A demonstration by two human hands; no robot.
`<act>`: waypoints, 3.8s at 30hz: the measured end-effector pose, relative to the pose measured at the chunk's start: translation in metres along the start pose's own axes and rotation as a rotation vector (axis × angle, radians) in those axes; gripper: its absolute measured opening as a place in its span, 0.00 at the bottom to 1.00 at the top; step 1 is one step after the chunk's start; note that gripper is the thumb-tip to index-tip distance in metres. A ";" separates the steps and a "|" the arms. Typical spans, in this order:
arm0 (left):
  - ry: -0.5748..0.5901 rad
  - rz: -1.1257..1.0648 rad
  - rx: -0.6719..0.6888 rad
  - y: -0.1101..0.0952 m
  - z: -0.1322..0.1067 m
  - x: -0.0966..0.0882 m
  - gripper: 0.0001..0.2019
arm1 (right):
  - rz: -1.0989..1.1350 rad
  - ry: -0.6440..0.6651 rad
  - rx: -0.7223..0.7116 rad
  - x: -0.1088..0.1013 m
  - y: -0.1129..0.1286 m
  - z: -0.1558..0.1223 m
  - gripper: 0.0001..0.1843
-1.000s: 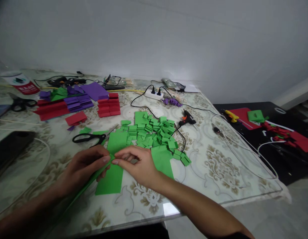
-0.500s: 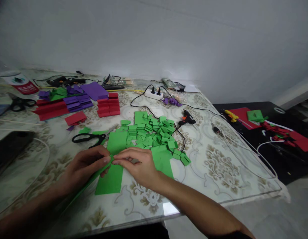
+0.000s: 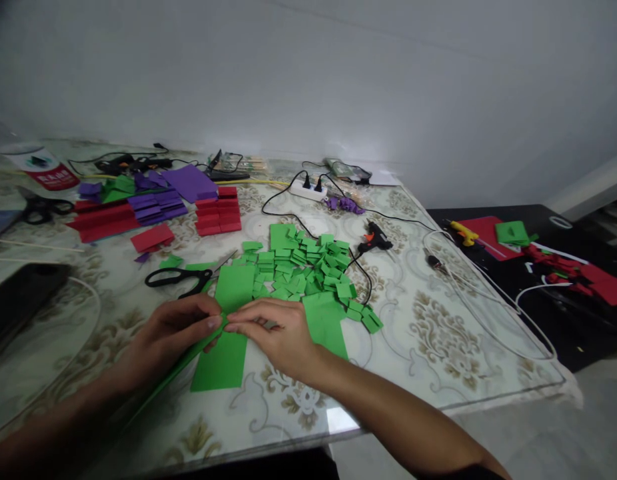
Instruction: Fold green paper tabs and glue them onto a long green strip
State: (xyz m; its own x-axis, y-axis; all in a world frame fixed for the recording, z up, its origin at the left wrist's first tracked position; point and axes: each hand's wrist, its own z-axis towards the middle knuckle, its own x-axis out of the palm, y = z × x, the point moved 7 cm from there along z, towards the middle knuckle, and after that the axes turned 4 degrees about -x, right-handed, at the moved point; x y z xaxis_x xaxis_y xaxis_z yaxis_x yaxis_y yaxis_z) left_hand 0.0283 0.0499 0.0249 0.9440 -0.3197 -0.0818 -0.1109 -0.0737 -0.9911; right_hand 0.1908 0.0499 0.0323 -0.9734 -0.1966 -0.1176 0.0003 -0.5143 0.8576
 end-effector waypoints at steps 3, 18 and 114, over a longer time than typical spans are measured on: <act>-0.022 0.016 -0.010 0.002 0.000 -0.002 0.11 | -0.006 0.017 0.086 0.001 -0.003 0.001 0.05; 0.002 0.115 0.048 0.004 -0.001 -0.003 0.08 | 0.160 0.133 0.440 0.016 -0.022 -0.009 0.10; 0.022 0.389 -0.031 0.009 0.007 -0.003 0.10 | 0.353 0.122 0.707 -0.003 -0.042 0.003 0.17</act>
State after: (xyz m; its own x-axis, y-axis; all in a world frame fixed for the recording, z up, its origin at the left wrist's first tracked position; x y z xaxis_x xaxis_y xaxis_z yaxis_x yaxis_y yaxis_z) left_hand 0.0270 0.0566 0.0155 0.8227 -0.3500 -0.4480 -0.4688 0.0282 -0.8829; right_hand 0.1927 0.0751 -0.0019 -0.9112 -0.3596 0.2011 0.1188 0.2382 0.9639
